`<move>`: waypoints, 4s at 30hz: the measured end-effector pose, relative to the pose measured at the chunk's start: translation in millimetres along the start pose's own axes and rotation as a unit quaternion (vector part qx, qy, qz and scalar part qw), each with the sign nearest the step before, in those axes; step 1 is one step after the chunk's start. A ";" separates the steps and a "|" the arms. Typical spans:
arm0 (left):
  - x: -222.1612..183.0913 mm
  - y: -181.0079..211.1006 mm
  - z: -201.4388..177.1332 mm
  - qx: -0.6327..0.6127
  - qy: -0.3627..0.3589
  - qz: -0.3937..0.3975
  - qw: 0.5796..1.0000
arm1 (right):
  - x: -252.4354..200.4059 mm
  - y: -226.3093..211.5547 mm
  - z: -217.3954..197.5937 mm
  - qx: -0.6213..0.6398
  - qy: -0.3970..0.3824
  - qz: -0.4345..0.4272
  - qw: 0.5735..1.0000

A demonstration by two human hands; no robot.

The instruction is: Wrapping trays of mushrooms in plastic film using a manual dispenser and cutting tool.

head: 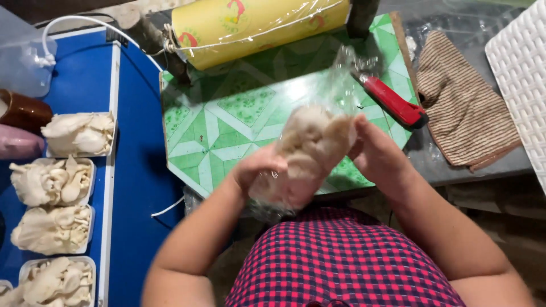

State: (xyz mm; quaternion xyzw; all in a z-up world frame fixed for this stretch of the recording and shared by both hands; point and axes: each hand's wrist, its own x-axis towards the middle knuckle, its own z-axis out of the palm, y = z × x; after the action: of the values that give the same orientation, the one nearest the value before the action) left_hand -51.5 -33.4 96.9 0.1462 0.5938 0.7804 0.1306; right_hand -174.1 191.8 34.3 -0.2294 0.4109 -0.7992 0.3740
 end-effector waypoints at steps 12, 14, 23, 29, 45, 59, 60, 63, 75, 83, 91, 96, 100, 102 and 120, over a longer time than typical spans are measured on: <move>-17.2 -84.0 30.8 -0.402 0.099 -0.023 0.910 | 45.3 -16.6 -3.1 -0.230 0.008 0.179 0.957; -19.7 -84.9 29.0 -0.423 0.094 -0.020 0.901 | 45.4 -20.1 1.7 -0.205 -0.024 0.197 0.958; -33.3 -101.9 48.6 -0.481 0.182 -0.016 0.857 | 39.9 -35.8 62.0 -0.440 0.039 0.183 0.878; -40.4 -77.9 41.9 -0.483 0.198 0.006 0.853 | 45.3 -51.2 42.3 -0.467 0.036 -0.185 0.864; -78.7 -73.2 8.9 -0.391 0.014 0.062 0.918 | 87.1 -25.6 33.4 -0.225 0.073 0.045 0.971; -126.2 -39.2 20.8 -0.293 -0.025 0.188 0.937 | 79.6 27.2 61.0 -0.202 -0.028 0.092 0.975; -132.1 -38.8 18.3 -0.291 -0.024 0.190 0.938 | 81.2 29.9 63.2 -0.175 -0.034 0.065 0.982; -146.2 -39.7 11.5 -0.287 -0.028 0.188 0.939 | 90.4 30.5 48.0 -0.156 -0.032 0.021 0.987; -158.0 -29.2 -5.6 -0.201 -0.027 0.085 0.975 | 65.9 13.9 56.1 -0.105 0.017 0.027 0.994; -138.9 -24.2 8.0 0.079 0.047 -0.006 0.996 | 73.9 -58.5 46.2 -0.182 -0.005 0.095 0.979; -106.6 16.3 25.4 0.310 0.009 -0.080 0.947 | 99.2 -59.6 61.5 -0.384 -0.303 0.301 0.819; -111.6 -2.6 22.8 0.221 0.008 -0.103 0.970 | 101.3 -107.3 32.7 -0.316 -0.236 0.135 0.909; -114.5 -21.3 18.1 0.134 -0.007 -0.108 0.985 | 97.0 -124.2 23.3 -0.313 -0.196 0.115 0.922; -112.4 -23.2 20.5 0.089 -0.002 -0.089 0.992 | 97.3 -117.1 20.8 -0.327 -0.245 0.089 0.908; -117.7 -43.7 23.7 0.099 0.027 -0.043 0.994 | 98.5 -32.9 37.6 -0.204 -0.186 0.181 0.944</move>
State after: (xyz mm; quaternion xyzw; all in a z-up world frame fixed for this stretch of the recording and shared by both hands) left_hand 67.5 -45.3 52.1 0.1118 0.6771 0.7152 0.1326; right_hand -222.8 108.7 88.4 -0.3677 0.5230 -0.5601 0.5269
